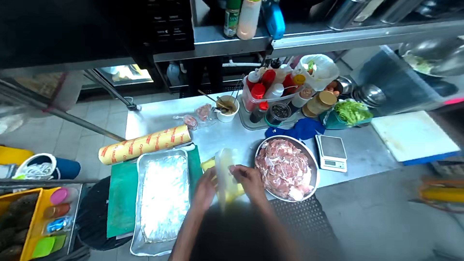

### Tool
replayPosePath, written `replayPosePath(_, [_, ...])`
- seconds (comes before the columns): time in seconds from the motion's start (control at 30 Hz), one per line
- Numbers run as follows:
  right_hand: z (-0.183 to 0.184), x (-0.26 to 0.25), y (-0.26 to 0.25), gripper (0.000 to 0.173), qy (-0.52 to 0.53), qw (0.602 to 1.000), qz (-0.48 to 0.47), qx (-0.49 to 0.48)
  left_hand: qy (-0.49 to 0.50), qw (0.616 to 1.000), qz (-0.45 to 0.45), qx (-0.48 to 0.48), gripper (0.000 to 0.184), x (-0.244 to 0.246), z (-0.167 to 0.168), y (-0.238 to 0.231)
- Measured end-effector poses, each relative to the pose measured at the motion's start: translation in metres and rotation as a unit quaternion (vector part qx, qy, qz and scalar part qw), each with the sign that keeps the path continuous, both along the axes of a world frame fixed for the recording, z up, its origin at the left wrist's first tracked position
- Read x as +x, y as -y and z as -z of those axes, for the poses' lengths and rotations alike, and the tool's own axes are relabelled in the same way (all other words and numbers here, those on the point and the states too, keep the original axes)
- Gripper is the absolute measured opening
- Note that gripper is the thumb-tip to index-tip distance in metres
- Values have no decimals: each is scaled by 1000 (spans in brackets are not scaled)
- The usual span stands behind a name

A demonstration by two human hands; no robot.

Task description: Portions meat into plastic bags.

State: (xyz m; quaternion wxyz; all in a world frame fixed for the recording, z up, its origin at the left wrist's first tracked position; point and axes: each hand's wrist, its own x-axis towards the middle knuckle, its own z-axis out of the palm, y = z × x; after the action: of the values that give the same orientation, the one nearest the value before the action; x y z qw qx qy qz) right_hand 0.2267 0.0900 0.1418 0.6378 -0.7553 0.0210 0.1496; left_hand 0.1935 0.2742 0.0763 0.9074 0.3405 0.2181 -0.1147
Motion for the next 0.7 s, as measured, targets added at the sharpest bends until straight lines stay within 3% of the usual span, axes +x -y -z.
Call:
replayPosePath(0.07, [4, 2, 5, 18, 18, 998, 60, 3, 1, 999, -14, 29, 65, -1, 2, -4])
replayPosePath(0.13, [7, 7, 13, 22, 15, 994, 104, 10, -3, 997, -63, 41, 77, -2, 7, -10])
replayPosePath(0.17, [7, 9, 17, 24, 10, 993, 117, 13, -10, 993, -95, 65, 74, -2, 7, -12])
replayPosePath(0.23, [7, 10, 21, 29, 7, 991, 133, 2, 22, 970, -151, 188, 52, -5, 5, -14])
replayPosePath(0.33, [3, 6, 13, 33, 29, 993, 105, -53, 175, 919, -137, 327, 29, -4, -8, -7])
replayPosePath(0.43, [3, -6, -3, 24, 52, 995, 14, -83, 230, 921, 34, 311, 31, 4, -32, 17])
replayPosePath(0.53, [7, -4, 2, 29, 48, 990, -64, -114, 176, 940, 37, 290, 18, 14, -34, 28])
replayPosePath(0.6, [8, 7, 19, 34, 15, 992, -97, -75, 165, 953, 44, 251, 19, 15, -32, 25])
replayPosePath(0.7, [13, 15, 44, 27, -4, 996, -84, 30, 155, 966, 44, 202, 21, 8, -28, 21])
